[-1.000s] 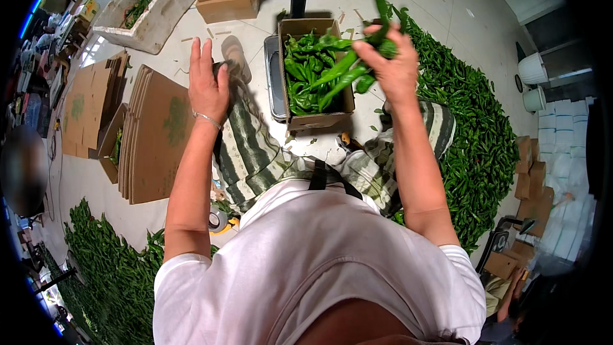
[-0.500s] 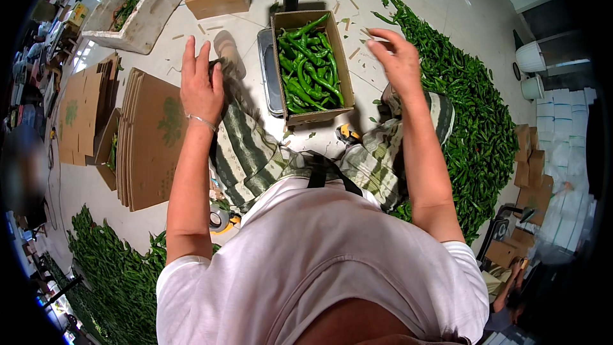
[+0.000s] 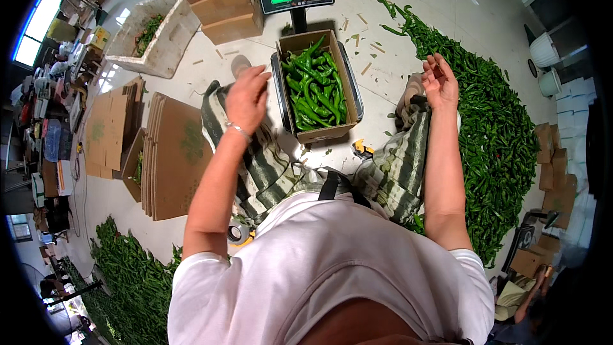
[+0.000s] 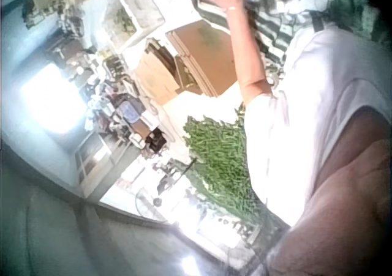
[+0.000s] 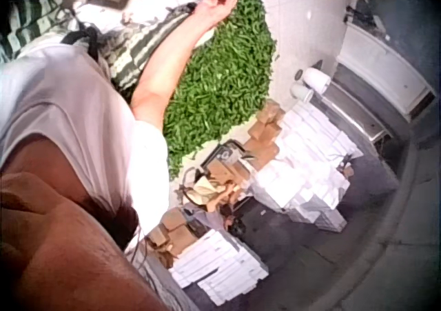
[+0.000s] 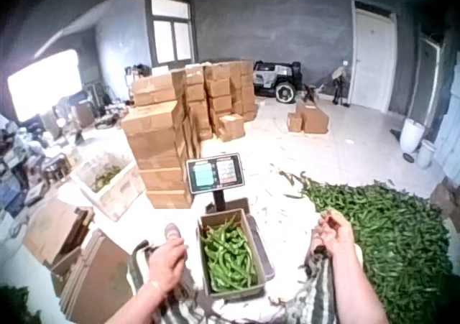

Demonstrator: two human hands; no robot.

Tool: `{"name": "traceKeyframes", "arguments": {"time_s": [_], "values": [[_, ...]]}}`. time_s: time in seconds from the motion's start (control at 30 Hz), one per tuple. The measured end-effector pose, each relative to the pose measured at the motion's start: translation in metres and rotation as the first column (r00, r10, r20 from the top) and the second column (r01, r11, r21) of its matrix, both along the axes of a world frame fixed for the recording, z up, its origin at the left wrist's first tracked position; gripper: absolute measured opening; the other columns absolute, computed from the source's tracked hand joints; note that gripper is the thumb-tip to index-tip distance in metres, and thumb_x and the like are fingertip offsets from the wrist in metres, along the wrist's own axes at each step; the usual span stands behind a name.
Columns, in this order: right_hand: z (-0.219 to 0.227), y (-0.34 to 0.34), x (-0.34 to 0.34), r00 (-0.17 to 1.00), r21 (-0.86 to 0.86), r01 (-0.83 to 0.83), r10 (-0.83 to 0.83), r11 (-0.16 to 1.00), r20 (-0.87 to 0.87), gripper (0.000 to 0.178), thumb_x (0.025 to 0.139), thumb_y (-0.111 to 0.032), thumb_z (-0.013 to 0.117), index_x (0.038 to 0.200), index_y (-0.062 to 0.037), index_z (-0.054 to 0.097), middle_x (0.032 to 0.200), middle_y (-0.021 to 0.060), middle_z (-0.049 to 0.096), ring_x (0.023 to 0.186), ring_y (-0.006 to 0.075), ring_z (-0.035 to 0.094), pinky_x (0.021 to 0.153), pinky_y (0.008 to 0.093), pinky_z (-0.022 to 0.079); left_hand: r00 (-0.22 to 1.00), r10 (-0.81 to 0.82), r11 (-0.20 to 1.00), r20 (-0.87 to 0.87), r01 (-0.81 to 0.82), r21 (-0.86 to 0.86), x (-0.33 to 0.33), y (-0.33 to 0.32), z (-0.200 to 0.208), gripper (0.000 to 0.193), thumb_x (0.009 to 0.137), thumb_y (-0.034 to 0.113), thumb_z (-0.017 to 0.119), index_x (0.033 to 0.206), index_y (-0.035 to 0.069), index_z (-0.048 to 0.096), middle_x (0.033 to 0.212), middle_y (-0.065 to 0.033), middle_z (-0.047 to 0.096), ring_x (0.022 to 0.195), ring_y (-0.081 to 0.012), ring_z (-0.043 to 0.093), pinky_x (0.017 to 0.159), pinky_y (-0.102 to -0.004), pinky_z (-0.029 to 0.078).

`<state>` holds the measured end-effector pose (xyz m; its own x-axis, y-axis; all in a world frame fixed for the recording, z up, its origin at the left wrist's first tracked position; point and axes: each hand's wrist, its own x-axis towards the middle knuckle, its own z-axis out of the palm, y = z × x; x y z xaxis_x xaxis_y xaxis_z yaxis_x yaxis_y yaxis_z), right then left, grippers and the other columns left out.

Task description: The person sorts green peppers from a pile on the floor into a box placed on a scale. They then close the box flaps and seal it with a tape dispenser.

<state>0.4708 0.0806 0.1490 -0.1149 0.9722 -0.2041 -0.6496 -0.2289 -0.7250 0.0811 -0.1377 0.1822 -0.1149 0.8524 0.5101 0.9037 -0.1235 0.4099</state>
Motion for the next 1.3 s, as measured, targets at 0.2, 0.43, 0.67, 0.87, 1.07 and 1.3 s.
{"name": "traceKeyframes", "arguments": {"time_s": [0.2, 0.43, 0.67, 0.87, 1.07, 1.3], "values": [[0.000, -0.005, -0.006, 0.990, 0.035, -0.127, 0.128, 0.991, -0.055, 0.029, 0.087, -0.020, 0.061, 0.112, -0.0049, 0.058, 0.099, 0.0105, 0.064, 0.083, 0.0196, 0.063, 0.063, 0.0288, 0.052, 0.927, 0.094, 0.991, -0.364, -0.123, -0.058, 0.024, 0.061, -0.010, 0.035, 0.076, 0.016, 0.066, 0.110, 0.010, 0.060, 0.120, -0.0092, 0.056, 0.117, -0.0309, 0.047, 0.096, -0.0421, 0.038], [0.004, -0.008, -0.005, 0.992, 0.020, -0.122, 0.122, 0.992, -0.029, 0.029, 0.086, -0.020, 0.062, 0.111, -0.0051, 0.058, 0.099, 0.0089, 0.064, 0.082, 0.0177, 0.063, 0.065, 0.0270, 0.051, 0.625, -0.268, 0.801, -0.733, -0.279, -0.530, 0.020, 0.097, -0.007, 0.017, 0.079, 0.014, 0.054, 0.082, 0.016, 0.071, 0.097, -0.0023, 0.065, 0.101, -0.0206, 0.055, 0.083, -0.0366, 0.040], [0.003, -0.007, 0.005, 0.987, 0.054, -0.140, 0.143, 0.989, -0.073, 0.030, 0.086, -0.021, 0.061, 0.112, -0.0049, 0.059, 0.101, 0.0090, 0.064, 0.085, 0.0179, 0.063, 0.067, 0.0273, 0.051, 0.887, 0.162, 0.765, -0.433, -0.390, -0.512, 0.008, 0.059, 0.082, 0.036, 0.083, 0.043, 0.058, 0.077, 0.009, 0.069, 0.077, -0.0161, 0.066, 0.075, -0.0354, 0.063, 0.067, -0.0434, 0.050], [0.007, -0.010, 0.002, 0.981, 0.047, -0.164, 0.168, 0.985, -0.095, 0.031, 0.087, -0.020, 0.060, 0.113, -0.0035, 0.058, 0.102, 0.0096, 0.064, 0.088, 0.0185, 0.062, 0.069, 0.0278, 0.051, 0.909, 0.201, 0.782, -0.366, -0.374, -0.498, 0.037, 0.053, 0.039, 0.048, 0.087, 0.055, 0.049, 0.092, 0.013, 0.070, 0.076, -0.0189, 0.064, 0.074, -0.0374, 0.062, 0.064, -0.0433, 0.049], [0.010, -0.019, -0.003, 0.982, 0.053, -0.158, 0.162, 0.986, -0.096, 0.030, 0.086, -0.020, 0.061, 0.112, -0.0043, 0.059, 0.101, 0.0086, 0.064, 0.087, 0.0179, 0.062, 0.070, 0.0276, 0.050, 0.969, 0.185, 0.917, -0.162, -0.230, -0.327, 0.034, 0.083, 0.013, 0.021, 0.084, 0.025, 0.057, 0.091, 0.009, 0.068, 0.082, -0.0171, 0.066, 0.080, -0.0356, 0.063, 0.071, -0.0423, 0.050], [0.011, -0.017, 0.001, 0.987, 0.060, -0.129, 0.134, 0.990, -0.090, 0.030, 0.087, -0.021, 0.060, 0.112, -0.0043, 0.059, 0.101, 0.0080, 0.064, 0.087, 0.0168, 0.062, 0.070, 0.0269, 0.050, 0.759, -0.123, 0.762, -0.640, -0.340, -0.550, 0.024, 0.132, -0.070, 0.029, 0.084, 0.018, 0.049, 0.107, 0.017, 0.065, 0.140, -0.0029, 0.042, 0.134, -0.0307, 0.029, 0.100, -0.0443, 0.037]]}}
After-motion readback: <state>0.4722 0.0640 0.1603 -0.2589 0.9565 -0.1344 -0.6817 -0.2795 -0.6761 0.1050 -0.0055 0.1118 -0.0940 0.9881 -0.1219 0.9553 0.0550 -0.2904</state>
